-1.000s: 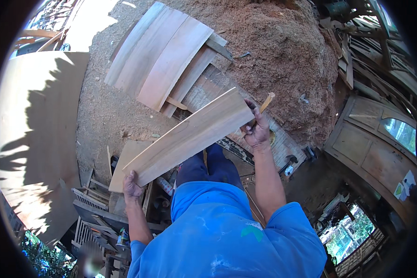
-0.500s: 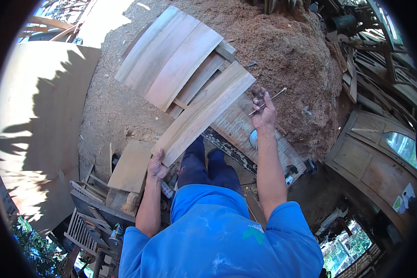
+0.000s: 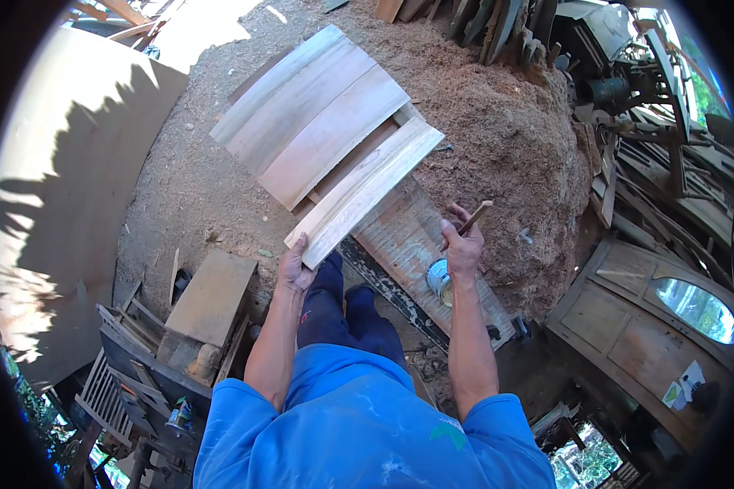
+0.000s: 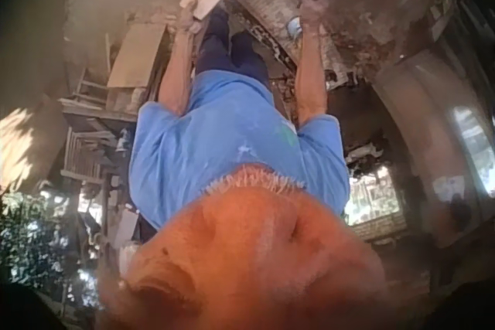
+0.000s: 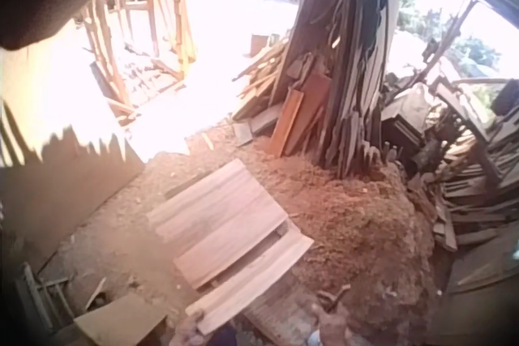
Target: The person applies a liquid substance to several wooden boards using a small brush, dipping the brush into a metal container multiple times to coat the surfaces and edges.
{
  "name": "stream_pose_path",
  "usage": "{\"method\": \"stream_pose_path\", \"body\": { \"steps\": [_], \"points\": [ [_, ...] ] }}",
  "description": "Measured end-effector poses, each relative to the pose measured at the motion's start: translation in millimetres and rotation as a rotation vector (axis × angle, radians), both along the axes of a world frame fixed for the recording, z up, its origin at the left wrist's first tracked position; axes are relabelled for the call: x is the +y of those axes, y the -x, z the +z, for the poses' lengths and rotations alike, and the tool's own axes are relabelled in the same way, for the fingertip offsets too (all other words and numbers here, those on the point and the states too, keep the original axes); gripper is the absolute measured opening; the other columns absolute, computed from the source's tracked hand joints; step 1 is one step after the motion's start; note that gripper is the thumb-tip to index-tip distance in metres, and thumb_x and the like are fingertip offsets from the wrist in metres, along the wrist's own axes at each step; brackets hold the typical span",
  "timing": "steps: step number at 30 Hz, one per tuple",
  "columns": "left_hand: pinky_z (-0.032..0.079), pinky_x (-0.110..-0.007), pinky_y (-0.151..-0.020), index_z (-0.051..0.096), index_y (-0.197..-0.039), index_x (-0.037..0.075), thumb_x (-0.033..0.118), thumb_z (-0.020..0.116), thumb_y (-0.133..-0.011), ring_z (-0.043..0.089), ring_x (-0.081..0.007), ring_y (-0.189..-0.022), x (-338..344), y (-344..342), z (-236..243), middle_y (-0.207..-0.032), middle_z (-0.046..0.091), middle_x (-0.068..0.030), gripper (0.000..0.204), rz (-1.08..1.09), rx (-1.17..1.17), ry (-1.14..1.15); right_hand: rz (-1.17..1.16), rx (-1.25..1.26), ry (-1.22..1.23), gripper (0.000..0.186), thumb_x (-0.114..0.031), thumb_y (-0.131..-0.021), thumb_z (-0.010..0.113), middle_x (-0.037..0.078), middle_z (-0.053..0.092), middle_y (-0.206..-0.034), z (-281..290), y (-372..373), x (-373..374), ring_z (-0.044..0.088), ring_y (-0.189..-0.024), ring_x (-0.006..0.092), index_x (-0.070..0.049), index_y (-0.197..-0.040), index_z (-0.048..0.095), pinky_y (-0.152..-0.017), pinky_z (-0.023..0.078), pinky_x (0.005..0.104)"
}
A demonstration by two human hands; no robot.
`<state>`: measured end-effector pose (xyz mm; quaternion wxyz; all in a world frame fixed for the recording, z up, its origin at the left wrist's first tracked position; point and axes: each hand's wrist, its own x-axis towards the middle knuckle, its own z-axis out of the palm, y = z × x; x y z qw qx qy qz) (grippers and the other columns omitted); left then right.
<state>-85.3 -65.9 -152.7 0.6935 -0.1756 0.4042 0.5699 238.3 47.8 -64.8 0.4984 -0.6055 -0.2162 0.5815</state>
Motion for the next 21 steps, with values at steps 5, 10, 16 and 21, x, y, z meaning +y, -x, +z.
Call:
{"method": "stream_pose_path", "body": {
  "steps": [5, 10, 16, 21],
  "points": [
    [0.049, -0.045, -0.109, 0.048, -0.140, -0.003, 0.013, 0.063, -0.097, 0.062, -0.0315, -0.123, 19, 6, 117, -0.136, 0.060, -0.0199, 0.048, -0.121, 0.067, -0.034, 0.489, -0.311, -0.359, 0.048, 0.009, -0.080, 0.073, 0.008, 0.053, -0.147, 11, 50, 2, 0.055, -0.081, 0.0038, -0.002, -0.127, 0.065, -0.072, 0.049, 0.0207],
    [0.056, -0.043, -0.099, 0.048, -0.135, -0.008, 0.010, 0.061, -0.097, 0.066, -0.0294, -0.113, 24, 19, 210, -0.128, 0.063, -0.0206, 0.045, -0.117, 0.150, -0.016, 0.589, -0.254, -0.536, 0.042, 0.007, -0.078, 0.076, 0.012, 0.055, -0.143, 31, 82, 4, 0.062, -0.080, 0.0058, 0.000, -0.119, 0.069, -0.066, 0.051, 0.0222],
    [0.061, -0.042, -0.085, 0.050, -0.129, -0.007, 0.013, 0.061, -0.097, 0.069, -0.0276, -0.102, 45, 3, 257, -0.116, 0.065, -0.0177, 0.039, -0.124, 0.178, -0.051, 0.401, -0.571, -0.915, 0.036, 0.001, -0.083, 0.077, 0.013, 0.067, -0.124, 104, 86, 3, 0.066, -0.102, 0.0213, -0.005, -0.117, 0.068, -0.079, 0.056, 0.0321],
    [0.053, -0.047, -0.098, 0.047, -0.138, -0.001, 0.039, 0.052, -0.104, 0.065, -0.0302, -0.114, 24, -28, 365, -0.129, 0.062, -0.0187, 0.053, -0.182, 0.179, -0.393, 0.219, -0.558, -0.994, 0.024, -0.011, -0.091, 0.074, 0.015, 0.070, -0.112, 151, 81, 13, 0.068, -0.105, 0.0275, 0.001, -0.111, 0.067, -0.088, 0.055, 0.0388]
  ]
}}
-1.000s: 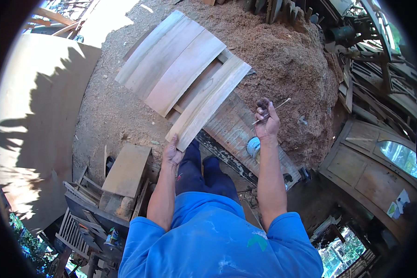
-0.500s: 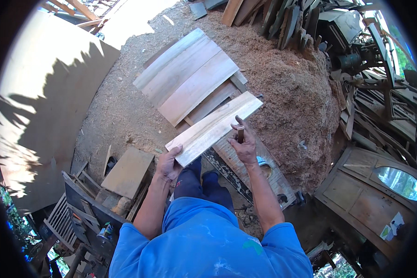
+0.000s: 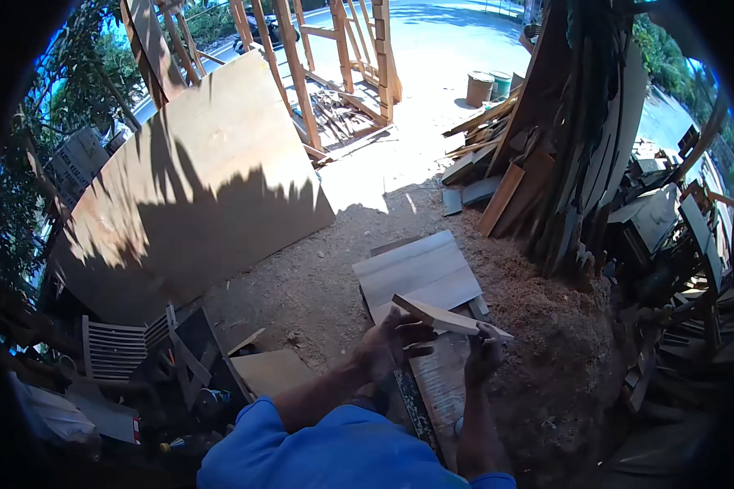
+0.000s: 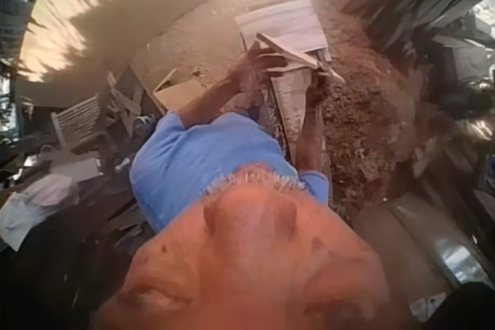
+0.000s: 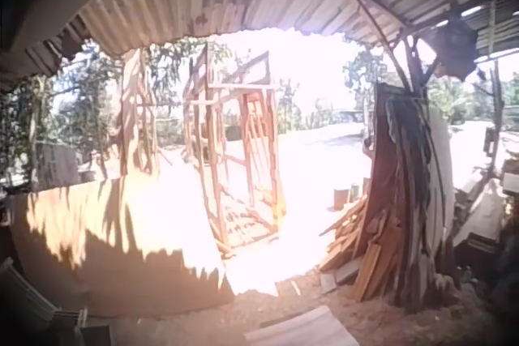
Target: The person applies a liquid substance to several wooden boards using a small brush, dipping the brush into a metal container multiple times to coat the surfaces and edges.
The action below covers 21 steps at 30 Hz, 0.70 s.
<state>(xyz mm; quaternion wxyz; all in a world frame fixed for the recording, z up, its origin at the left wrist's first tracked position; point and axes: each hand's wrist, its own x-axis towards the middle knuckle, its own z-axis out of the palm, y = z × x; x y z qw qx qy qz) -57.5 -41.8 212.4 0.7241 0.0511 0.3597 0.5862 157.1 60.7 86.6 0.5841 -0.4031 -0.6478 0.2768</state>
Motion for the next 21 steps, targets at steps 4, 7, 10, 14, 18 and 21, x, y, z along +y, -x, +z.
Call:
{"method": "stream_pose_path", "body": {
  "steps": [4, 7, 10, 14, 18, 21],
  "points": [
    [0.050, -0.047, -0.100, 0.050, -0.136, 0.001, 0.047, 0.054, -0.102, 0.062, -0.0284, -0.117, -42, 2, -52, -0.128, 0.062, -0.0183, 0.057, -0.229, 0.181, -0.048, -0.100, 0.447, 0.389, 0.024, -0.017, -0.095, 0.072, 0.006, 0.067, -0.098, 25, -7, 14, 0.061, -0.081, 0.0124, -0.003, -0.113, 0.066, -0.074, 0.051, 0.0299],
    [0.045, -0.046, -0.105, 0.048, -0.139, 0.003, 0.051, 0.061, -0.098, 0.056, -0.0244, -0.125, -61, 15, -153, -0.132, 0.060, -0.0157, 0.065, -0.247, 0.566, 0.087, -0.057, 0.930, 0.779, 0.016, -0.023, -0.097, 0.070, 0.000, 0.062, -0.087, 86, -9, 17, 0.047, -0.064, 0.0043, -0.010, -0.105, 0.066, -0.052, 0.037, 0.0211],
    [0.030, -0.044, -0.118, 0.035, -0.151, 0.002, 0.059, 0.069, -0.089, 0.041, -0.0235, -0.141, -65, -9, -129, -0.148, 0.048, -0.0088, 0.090, 0.063, 0.556, -0.304, 0.191, 1.119, 0.927, 0.013, -0.027, -0.098, 0.069, -0.005, 0.056, -0.076, 71, -34, 23, 0.040, -0.053, 0.0042, -0.015, -0.099, 0.064, -0.041, 0.027, 0.0213],
    [0.026, -0.048, -0.121, 0.033, -0.153, 0.001, 0.067, 0.066, -0.087, 0.038, -0.0284, -0.144, -74, -18, -80, -0.151, 0.046, -0.0142, 0.099, 0.091, 0.523, -0.560, 0.105, 1.287, 1.035, 0.010, -0.022, -0.099, 0.067, -0.006, 0.050, -0.067, 54, -38, 13, 0.039, -0.050, 0.0049, -0.014, -0.094, 0.064, -0.040, 0.028, 0.0222],
    [0.031, -0.043, -0.119, 0.038, -0.150, 0.000, 0.066, 0.069, -0.085, 0.047, -0.0287, -0.136, -86, -12, -75, -0.147, 0.050, -0.0152, 0.098, 0.044, 0.203, -0.198, 0.024, 1.294, 1.137, 0.013, -0.022, -0.098, 0.069, -0.004, 0.051, -0.070, 12, -55, -24, 0.038, -0.051, 0.0055, -0.013, -0.093, 0.062, -0.041, 0.031, 0.0202],
    [0.033, -0.044, -0.118, 0.041, -0.149, 0.000, 0.059, 0.072, -0.086, 0.047, -0.0291, -0.137, -95, -26, -51, -0.146, 0.052, -0.0148, 0.093, -0.177, 0.294, -0.219, -0.104, 1.165, 1.185, 0.012, -0.019, -0.097, 0.070, -0.004, 0.052, -0.071, 8, -55, -58, 0.040, -0.052, 0.0056, -0.012, -0.090, 0.063, -0.041, 0.032, 0.0204]
  ]
}}
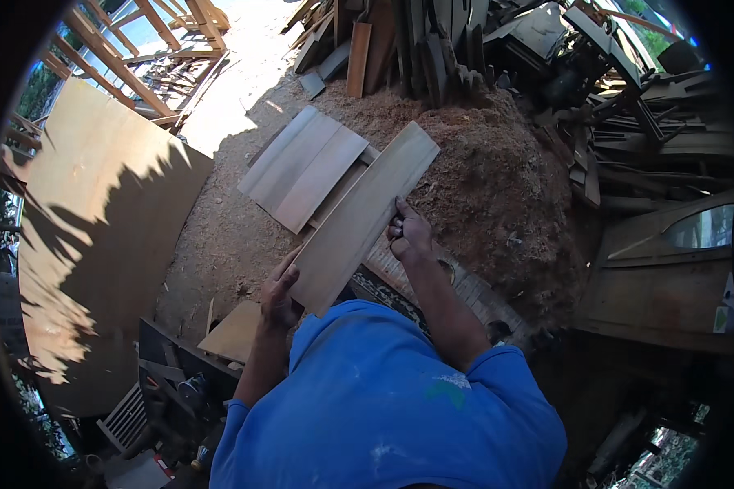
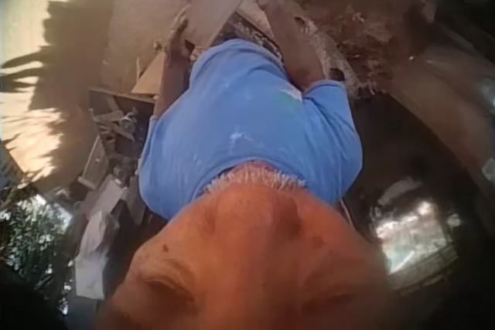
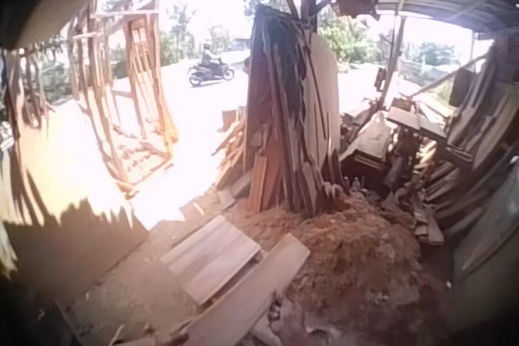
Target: The person applies a liquid substance to several wooden boards using a small brush, dipping the brush into a metal container multiple times to coat the surfaces and edges.
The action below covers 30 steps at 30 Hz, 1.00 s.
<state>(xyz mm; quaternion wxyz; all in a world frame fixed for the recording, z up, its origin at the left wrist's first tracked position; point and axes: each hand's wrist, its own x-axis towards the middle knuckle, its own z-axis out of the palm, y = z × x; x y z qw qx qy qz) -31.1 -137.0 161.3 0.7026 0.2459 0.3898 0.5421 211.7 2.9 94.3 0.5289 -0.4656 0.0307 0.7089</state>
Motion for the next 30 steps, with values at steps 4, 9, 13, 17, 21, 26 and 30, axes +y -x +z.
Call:
{"method": "stream_pose_path", "body": {
  "steps": [4, 9, 13, 17, 21, 26, 30],
  "points": [
    [0.041, -0.047, -0.113, 0.039, -0.149, -0.002, 0.043, 0.073, -0.091, 0.051, -0.0320, -0.134, -39, -15, -18, -0.142, 0.054, -0.0173, 0.081, 0.119, -0.355, 0.040, -0.107, 0.035, 0.031, 0.012, -0.014, -0.096, 0.070, -0.004, 0.052, -0.069, -6, -5, -20, 0.043, -0.052, 0.0071, -0.012, -0.088, 0.062, -0.041, 0.034, 0.0219],
    [0.047, -0.054, -0.107, 0.041, -0.145, -0.003, 0.026, 0.070, -0.095, 0.058, -0.0373, -0.125, -51, -16, -19, -0.136, 0.057, -0.0209, 0.065, 0.149, -0.353, 0.171, -0.096, 0.009, -0.028, 0.012, -0.013, -0.094, 0.072, -0.005, 0.051, -0.071, -6, -11, -37, 0.043, -0.054, 0.0066, -0.012, -0.090, 0.061, -0.041, 0.034, 0.0216],
    [0.052, -0.059, -0.099, 0.042, -0.141, -0.005, 0.015, 0.065, -0.097, 0.062, -0.0413, -0.117, -49, -17, -8, -0.131, 0.058, -0.0248, 0.054, 0.197, -0.265, 0.267, -0.096, -0.007, -0.008, 0.013, -0.012, -0.094, 0.073, -0.005, 0.051, -0.070, 2, -9, -44, 0.043, -0.054, 0.0063, -0.013, -0.089, 0.060, -0.041, 0.034, 0.0219],
    [0.054, -0.060, -0.097, 0.040, -0.141, -0.006, 0.011, 0.061, -0.097, 0.064, -0.0443, -0.113, -50, -18, -12, -0.129, 0.058, -0.0265, 0.052, 0.253, -0.286, 0.350, -0.095, 0.011, -0.052, 0.015, -0.012, -0.093, 0.073, -0.005, 0.050, -0.070, 11, -11, -46, 0.043, -0.053, 0.0062, -0.013, -0.087, 0.059, -0.041, 0.033, 0.0219],
    [0.047, -0.056, -0.108, 0.037, -0.145, -0.006, 0.018, 0.060, -0.098, 0.058, -0.0424, -0.123, -54, -6, -21, -0.134, 0.055, -0.0285, 0.057, 0.180, -0.329, 0.339, -0.071, 0.010, -0.112, 0.018, -0.011, -0.093, 0.074, -0.005, 0.051, -0.069, 10, -8, -50, 0.043, -0.052, 0.0061, -0.014, -0.085, 0.058, -0.041, 0.033, 0.0218],
    [0.054, -0.059, -0.097, 0.040, -0.141, -0.004, 0.013, 0.060, -0.097, 0.064, -0.0412, -0.114, -51, -5, -12, -0.127, 0.059, -0.0241, 0.052, 0.195, -0.346, 0.322, -0.074, 0.020, -0.127, 0.019, -0.009, -0.093, 0.073, -0.005, 0.052, -0.069, 13, -7, -52, 0.044, -0.054, 0.0060, -0.014, -0.084, 0.057, -0.042, 0.034, 0.0217],
    [0.059, -0.050, -0.086, 0.045, -0.136, -0.001, 0.019, 0.062, -0.099, 0.068, -0.0339, -0.101, -42, -6, -27, -0.119, 0.062, -0.0188, 0.046, 0.344, -0.091, 0.429, -0.153, -0.002, -0.201, 0.014, -0.008, -0.092, 0.074, -0.004, 0.055, -0.072, 18, -6, -47, 0.046, -0.055, 0.0059, -0.011, -0.087, 0.061, -0.043, 0.035, 0.0212]
  ]
}}
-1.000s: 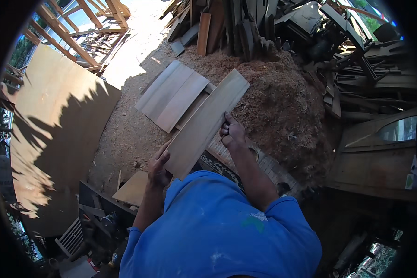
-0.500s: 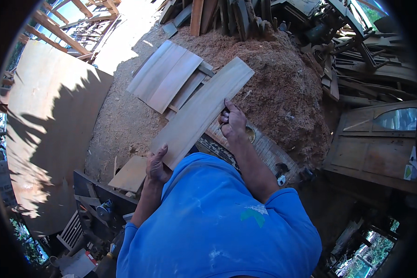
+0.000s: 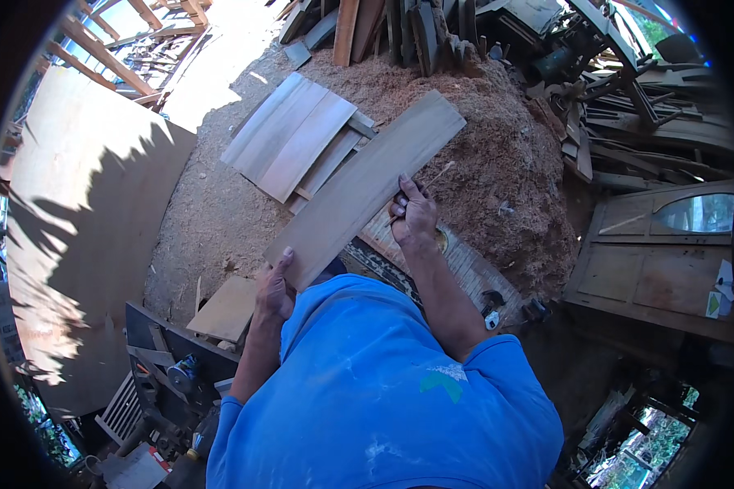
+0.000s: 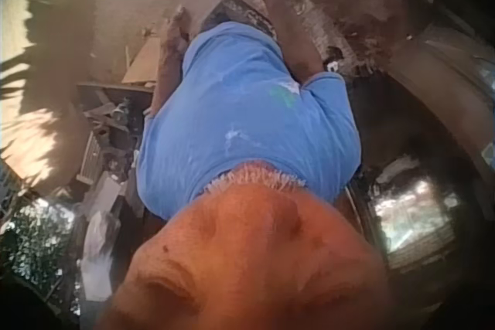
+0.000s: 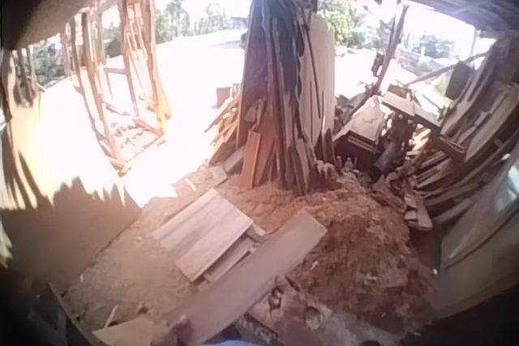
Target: The person applies a liquid substance to several wooden boards using a small brush, dipping the brush into a metal container multiple times to coat the surfaces and edges.
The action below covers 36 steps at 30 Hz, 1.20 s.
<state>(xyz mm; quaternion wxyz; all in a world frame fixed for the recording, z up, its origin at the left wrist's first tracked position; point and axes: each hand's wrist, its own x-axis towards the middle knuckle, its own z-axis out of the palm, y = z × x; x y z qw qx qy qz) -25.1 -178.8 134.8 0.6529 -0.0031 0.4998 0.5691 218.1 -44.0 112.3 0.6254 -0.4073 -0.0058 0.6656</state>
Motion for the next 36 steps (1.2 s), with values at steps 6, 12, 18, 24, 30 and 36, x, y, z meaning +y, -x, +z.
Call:
{"method": "stream_pose_path", "body": {
  "steps": [6, 12, 18, 24, 30, 36],
  "points": [
    [0.055, -0.036, -0.069, 0.053, -0.122, 0.003, 0.023, 0.062, -0.101, 0.065, -0.0213, -0.086, -10, 22, -26, -0.105, 0.064, -0.0108, 0.030, -0.144, 0.214, 0.080, -0.069, -0.171, -0.190, 0.012, -0.005, -0.089, 0.076, -0.002, 0.061, -0.076, 8, -9, 12, 0.047, -0.055, 0.0053, -0.008, -0.093, 0.066, -0.045, 0.036, 0.0212],
    [0.058, -0.041, -0.084, 0.054, -0.129, -0.001, 0.047, 0.052, -0.104, 0.067, -0.0282, -0.104, 15, 5, 23, -0.120, 0.064, -0.0177, 0.055, -0.258, -0.049, -0.203, -0.022, -0.479, -0.462, 0.015, -0.001, -0.087, 0.076, 0.004, 0.067, -0.084, 9, -14, 9, 0.052, -0.060, 0.0063, -0.005, -0.098, 0.067, -0.048, 0.040, 0.0215],
    [0.046, -0.061, -0.105, 0.047, -0.144, 0.000, 0.080, 0.043, -0.090, 0.052, -0.0396, -0.134, 38, -5, 89, -0.141, 0.055, -0.0243, 0.097, -0.340, -0.343, -0.500, 0.112, -0.720, -0.812, 0.030, 0.012, -0.081, 0.073, 0.010, 0.072, -0.110, -7, -4, -11, 0.070, -0.097, 0.0165, -0.006, -0.104, 0.069, -0.075, 0.058, 0.0260],
    [0.044, -0.065, -0.107, 0.035, -0.148, -0.005, 0.032, 0.061, -0.098, 0.055, -0.0436, -0.127, 9, -12, 79, -0.140, 0.052, -0.0291, 0.068, -0.170, -0.247, -0.106, 0.263, -1.193, -1.085, 0.036, 0.013, -0.075, 0.072, 0.015, 0.072, -0.111, -23, -5, -28, 0.073, -0.099, 0.0259, -0.006, -0.105, 0.070, -0.080, 0.062, 0.0355],
    [0.048, -0.052, -0.106, 0.042, -0.143, -0.006, 0.004, 0.058, -0.092, 0.062, -0.0374, -0.118, -5, 17, 52, -0.132, 0.058, -0.0257, 0.054, -0.158, -0.030, -0.032, 0.605, -1.045, -0.734, 0.033, 0.002, -0.082, 0.070, 0.016, 0.059, -0.126, -12, -27, -34, 0.067, -0.103, 0.0278, -0.003, -0.114, 0.066, -0.085, 0.056, 0.0344],
    [0.053, -0.033, -0.087, 0.063, -0.119, -0.005, 0.007, 0.071, -0.091, 0.066, -0.0175, -0.097, -19, 49, 37, -0.106, 0.069, -0.0112, 0.031, -0.073, 0.628, -0.173, 0.661, -1.228, -0.372, 0.030, -0.011, -0.096, 0.051, 0.021, 0.064, -0.109, -29, -50, 12, 0.066, -0.096, 0.0374, 0.000, -0.122, 0.061, -0.086, 0.053, 0.0420]
  ]
}}
